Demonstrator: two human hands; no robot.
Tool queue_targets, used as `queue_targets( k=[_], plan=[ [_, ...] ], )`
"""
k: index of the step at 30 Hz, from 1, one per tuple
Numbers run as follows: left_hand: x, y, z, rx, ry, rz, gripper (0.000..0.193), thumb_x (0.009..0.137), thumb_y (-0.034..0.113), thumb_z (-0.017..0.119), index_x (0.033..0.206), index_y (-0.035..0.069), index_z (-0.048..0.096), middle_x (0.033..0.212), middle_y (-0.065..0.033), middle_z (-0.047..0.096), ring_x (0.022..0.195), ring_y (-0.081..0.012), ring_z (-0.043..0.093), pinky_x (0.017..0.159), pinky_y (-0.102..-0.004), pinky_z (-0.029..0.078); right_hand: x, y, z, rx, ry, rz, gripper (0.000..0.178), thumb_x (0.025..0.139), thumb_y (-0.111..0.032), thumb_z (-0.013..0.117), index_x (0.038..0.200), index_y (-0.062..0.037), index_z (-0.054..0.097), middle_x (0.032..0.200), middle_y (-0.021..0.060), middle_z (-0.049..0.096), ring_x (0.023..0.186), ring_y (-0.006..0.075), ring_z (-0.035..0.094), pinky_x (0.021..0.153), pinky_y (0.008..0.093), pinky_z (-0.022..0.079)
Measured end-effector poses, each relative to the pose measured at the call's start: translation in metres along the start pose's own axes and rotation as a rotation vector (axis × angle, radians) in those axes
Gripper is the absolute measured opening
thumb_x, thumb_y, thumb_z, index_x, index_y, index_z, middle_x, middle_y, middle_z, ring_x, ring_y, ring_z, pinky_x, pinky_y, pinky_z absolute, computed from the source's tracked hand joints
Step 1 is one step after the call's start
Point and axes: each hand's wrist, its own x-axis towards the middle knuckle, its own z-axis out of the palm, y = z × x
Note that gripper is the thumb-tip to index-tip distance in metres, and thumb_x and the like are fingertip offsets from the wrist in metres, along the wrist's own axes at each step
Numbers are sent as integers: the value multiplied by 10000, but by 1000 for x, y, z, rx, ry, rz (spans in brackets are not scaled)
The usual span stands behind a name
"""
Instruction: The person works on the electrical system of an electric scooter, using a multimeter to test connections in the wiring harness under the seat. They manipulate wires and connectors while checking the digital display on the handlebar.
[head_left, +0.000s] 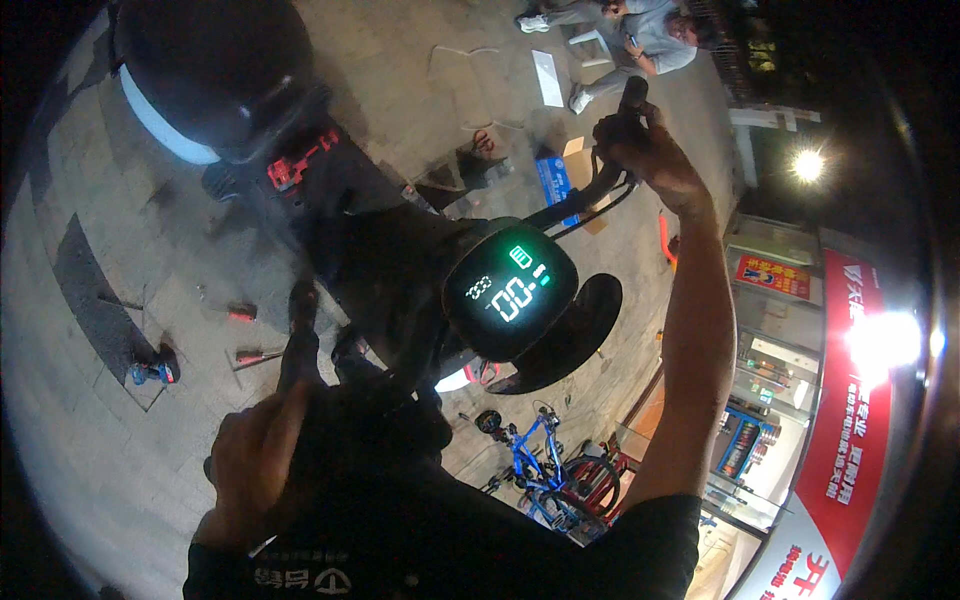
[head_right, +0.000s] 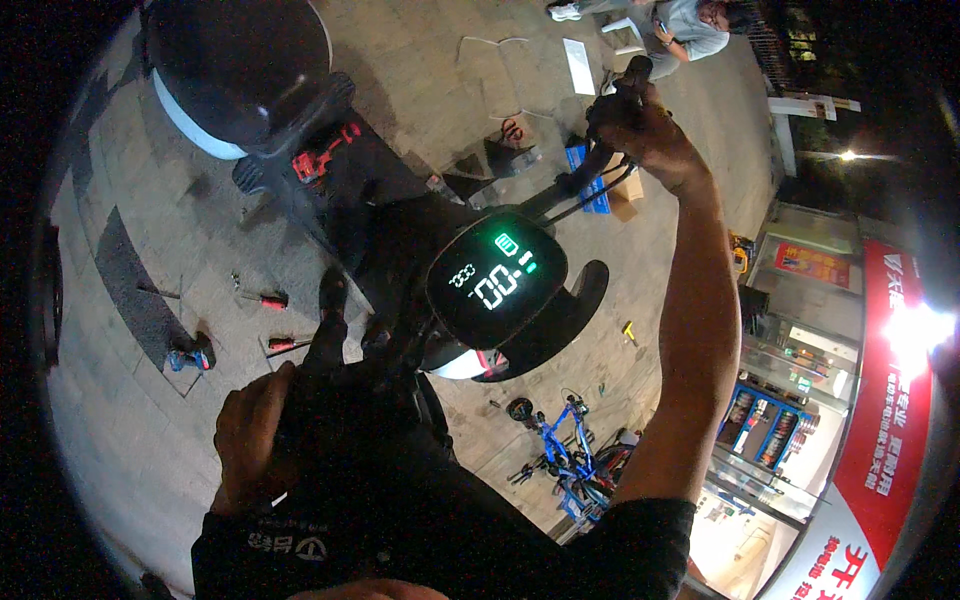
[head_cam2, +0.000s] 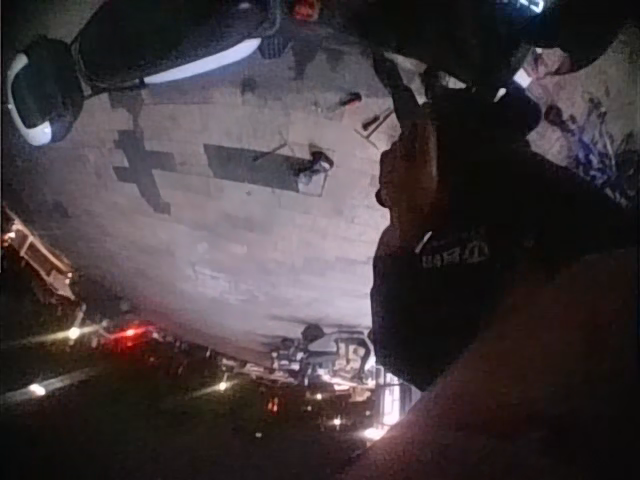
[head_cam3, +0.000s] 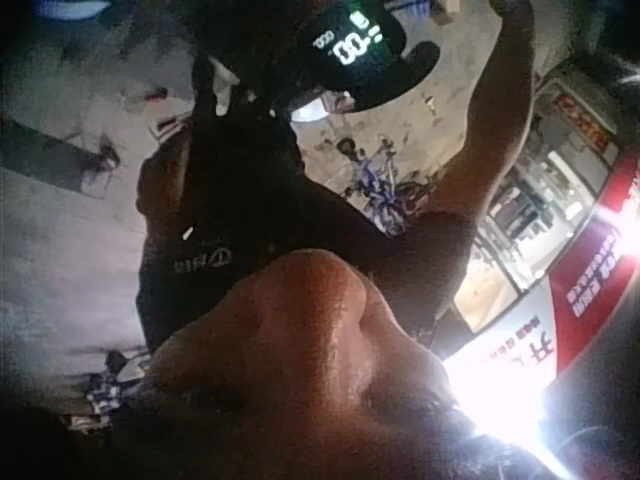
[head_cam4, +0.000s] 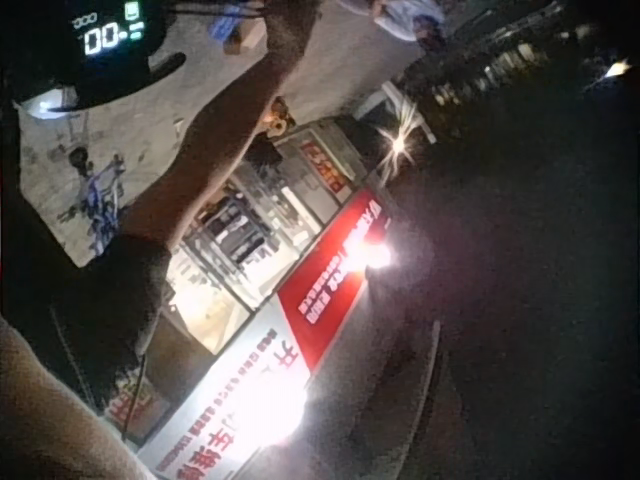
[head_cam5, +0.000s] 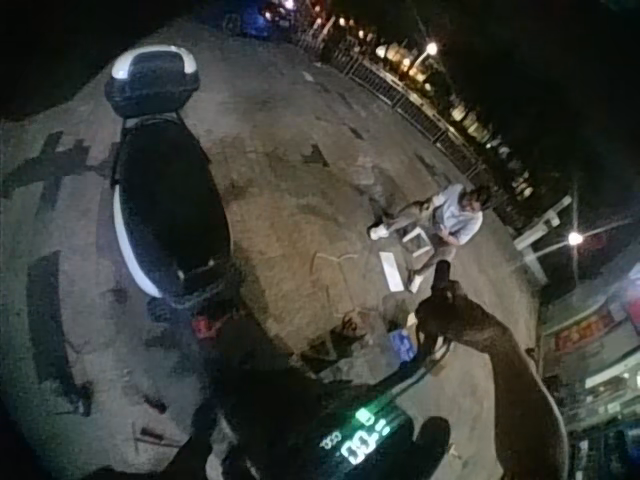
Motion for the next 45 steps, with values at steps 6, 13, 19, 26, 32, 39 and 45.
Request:
queue_targets(
  k=[6,13,19,26,32,39,45],
  plan=[
    [-3,4,-4,-33,-94,-124,622,869,422,576,1329,11,497,1139,-228,632,930,-348,625,801,-430,464,-1,-4,3,-96,34,58,484,853,-15,611,1297,-38,421,1155,114,592,1025,222,613,966,340,472],
    [-5,-5,-1,-22,-27,-21,644,798,368,658,1329,39,504,1100,-205,617,850,-333,612,725,-418,471,0,-15,5,-63,-21,39,452,835,1,614,1259,-35,462,1109,90,596,997,217,609,901,322,490],
    [-6,0,-2,-25,-5,-50,654,791,386,674,1322,38,518,1099,-179,619,846,-290,605,737,-398,467,-4,-16,6,98,-36,41,439,843,-64,677,1255,-56,525,1087,86,635,978,196,627,880,331,516],
    [-4,2,-4,21,-10,-29,505,849,264,621,1294,34,555,1065,-165,634,822,-281,611,716,-385,458,0,1,3,-76,74,54,397,929,-220,608,1265,-27,522,1112,80,645,952,174,634,868,291,500],
    [-2,1,-3,-47,28,-15,573,809,254,642,1327,36,528,1079,-190,625,838,-307,616,736,-391,453,6,-2,6,-1,155,125,383,967,-311,552,1254,-58,541,1114,71,636,989,168,628,895,287,476],
    [-6,0,-3,3,-57,-41,730,774,385,681,1372,25,468,1142,-223,602,928,-351,609,808,-436,462,18,-8,18,-89,206,106,335,917,-288,626,1127,-28,615,1000,97,687,902,191,668,851,288,510],
    [-8,-5,0,-83,-46,-25,736,810,441,651,1373,10,455,1158,-229,597,946,-356,608,796,-419,460,22,7,17,-219,299,93,314,893,-265,638,1093,-24,649,922,70,695,816,140,662,760,261,524]
  ],
)
